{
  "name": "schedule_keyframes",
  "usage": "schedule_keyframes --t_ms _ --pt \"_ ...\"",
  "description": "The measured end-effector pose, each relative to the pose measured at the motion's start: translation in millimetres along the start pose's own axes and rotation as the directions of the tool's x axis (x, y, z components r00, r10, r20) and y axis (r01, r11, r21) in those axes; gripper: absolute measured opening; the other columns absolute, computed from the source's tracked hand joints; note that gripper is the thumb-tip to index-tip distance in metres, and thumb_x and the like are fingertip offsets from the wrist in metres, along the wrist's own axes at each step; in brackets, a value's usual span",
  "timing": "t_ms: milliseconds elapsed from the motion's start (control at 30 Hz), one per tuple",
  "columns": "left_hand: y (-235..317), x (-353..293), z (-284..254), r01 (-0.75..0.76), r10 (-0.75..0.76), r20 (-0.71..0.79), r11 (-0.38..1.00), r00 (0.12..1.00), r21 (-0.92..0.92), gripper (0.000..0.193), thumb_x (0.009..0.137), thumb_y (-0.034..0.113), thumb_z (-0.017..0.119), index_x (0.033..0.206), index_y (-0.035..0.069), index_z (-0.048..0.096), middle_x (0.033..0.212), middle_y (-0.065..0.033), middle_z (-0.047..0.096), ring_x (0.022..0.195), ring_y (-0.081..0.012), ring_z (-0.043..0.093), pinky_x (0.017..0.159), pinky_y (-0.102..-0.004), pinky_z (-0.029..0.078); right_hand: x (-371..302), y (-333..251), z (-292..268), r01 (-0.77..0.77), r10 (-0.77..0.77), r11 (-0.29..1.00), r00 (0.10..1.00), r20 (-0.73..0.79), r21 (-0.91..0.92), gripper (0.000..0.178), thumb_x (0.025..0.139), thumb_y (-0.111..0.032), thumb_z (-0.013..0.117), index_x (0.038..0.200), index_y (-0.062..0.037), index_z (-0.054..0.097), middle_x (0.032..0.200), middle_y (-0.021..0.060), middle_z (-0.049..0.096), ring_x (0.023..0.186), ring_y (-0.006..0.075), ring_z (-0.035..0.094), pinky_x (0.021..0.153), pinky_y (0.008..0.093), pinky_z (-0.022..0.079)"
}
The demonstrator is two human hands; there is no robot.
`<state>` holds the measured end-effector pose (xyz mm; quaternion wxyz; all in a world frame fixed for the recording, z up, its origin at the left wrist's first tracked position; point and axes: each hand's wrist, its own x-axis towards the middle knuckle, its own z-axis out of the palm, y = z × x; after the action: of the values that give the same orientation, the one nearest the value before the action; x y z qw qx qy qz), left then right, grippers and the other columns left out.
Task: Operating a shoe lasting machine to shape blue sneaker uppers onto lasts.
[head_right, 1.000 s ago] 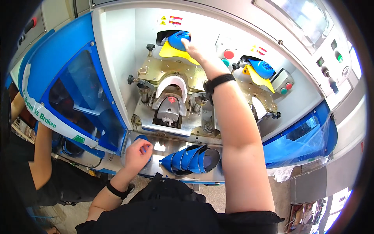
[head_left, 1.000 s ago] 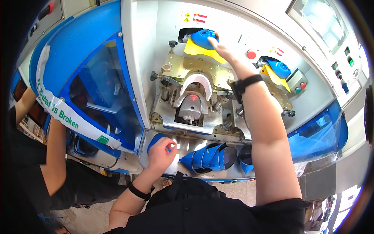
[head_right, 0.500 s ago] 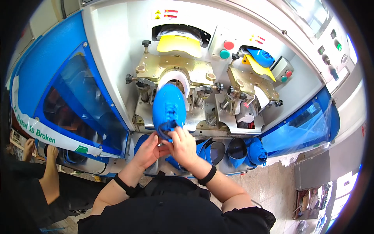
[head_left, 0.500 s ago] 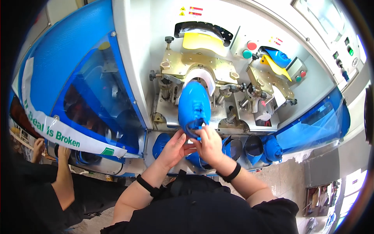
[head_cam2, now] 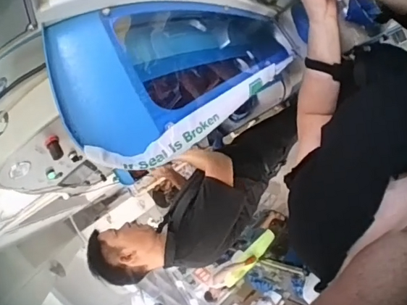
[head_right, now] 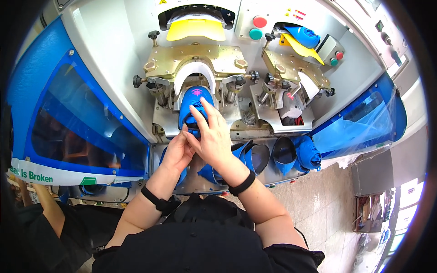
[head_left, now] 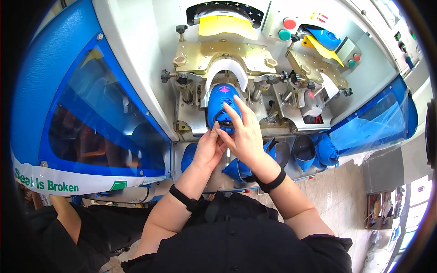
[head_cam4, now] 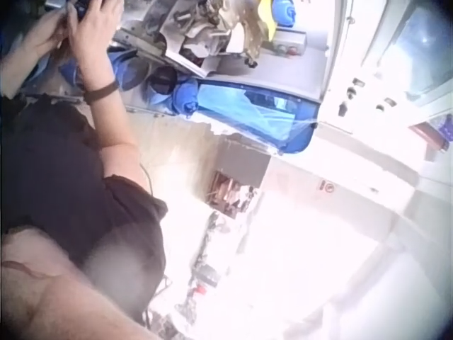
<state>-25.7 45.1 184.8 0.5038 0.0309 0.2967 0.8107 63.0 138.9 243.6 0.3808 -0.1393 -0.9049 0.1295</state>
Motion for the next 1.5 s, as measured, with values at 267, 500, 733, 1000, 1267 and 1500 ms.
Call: schedule_keyframes --t_ms 267,500,733,1000,1267,1500 --pt "-7 4 3 -0.005 0.006 -0.095 1.000 0.995 0.015 0.029 0.100 0.033 0.052 0.118 0.011 0.054 0.100 0.0004 0.061 0.088 -0.0103 0.061 0.079 -0.0275 0.053 5 10 19 0.009 -0.013 0.999 0.990 0.138 0.034 0.043 0.087 -0.029 0.066 0.126 -0.0155 0.057 0.130 0.0168 0.050 0.123 0.0435 0.044 0.101 0.0471 0.043" --pt "-5 5 7 -0.005 0.009 -0.110 0.999 0.994 0.040 0.030 0.099 0.033 0.053 0.119 0.011 0.054 0.106 -0.0009 0.061 0.093 -0.0119 0.061 0.082 -0.0291 0.053 6 13 18 -0.006 -0.003 0.998 0.990 0.139 0.064 0.040 0.087 -0.028 0.065 0.124 -0.0150 0.058 0.130 0.0165 0.052 0.123 0.0439 0.045 0.100 0.0469 0.044" --pt "-11 17 -17 0.010 -0.011 -0.014 0.997 1.000 -0.079 0.039 0.096 0.036 0.059 0.115 0.003 0.055 0.103 -0.0098 0.066 0.088 -0.0210 0.068 0.073 -0.0289 0.058 8 -44 -59 0.339 -0.300 0.915 0.934 -0.194 0.217 0.032 0.065 -0.009 0.061 0.096 -0.0034 0.066 0.092 0.0119 0.055 0.081 0.0297 0.052 0.071 0.0417 0.044" --pt "0 7 5 0.014 0.003 -0.145 0.993 0.989 0.115 0.047 0.093 0.041 0.061 0.115 0.000 0.055 0.106 -0.0136 0.066 0.094 -0.0268 0.068 0.075 -0.0290 0.058 -1 -148 -150 0.428 -0.176 0.842 0.793 -0.583 0.328 0.018 0.080 -0.034 0.072 0.088 -0.0222 0.061 0.085 -0.0056 0.043 0.077 0.0093 0.044 0.079 0.0408 0.049" --pt "-4 6 4 0.028 -0.003 -0.161 0.988 0.987 0.151 0.048 0.093 0.042 0.061 0.115 0.000 0.056 0.106 -0.0132 0.066 0.094 -0.0269 0.068 0.076 -0.0288 0.058 -29 -142 -174 0.440 -0.289 0.885 0.775 -0.561 0.152 0.015 0.096 -0.035 0.050 0.090 -0.0351 0.064 0.084 -0.0086 0.036 0.078 0.0051 0.043 0.085 0.0453 0.043" --pt "-7 6 7 -0.016 0.042 -0.177 0.990 0.983 0.143 0.045 0.094 0.041 0.059 0.109 -0.001 0.058 0.102 -0.0149 0.068 0.089 -0.0277 0.070 0.070 -0.0298 0.059 -34 -73 -184 0.564 -0.251 0.780 0.678 -0.691 0.270 0.015 0.091 -0.028 0.054 0.077 -0.0242 0.050 0.071 -0.0089 0.037 0.071 0.0098 0.037 0.070 0.0323 0.030"
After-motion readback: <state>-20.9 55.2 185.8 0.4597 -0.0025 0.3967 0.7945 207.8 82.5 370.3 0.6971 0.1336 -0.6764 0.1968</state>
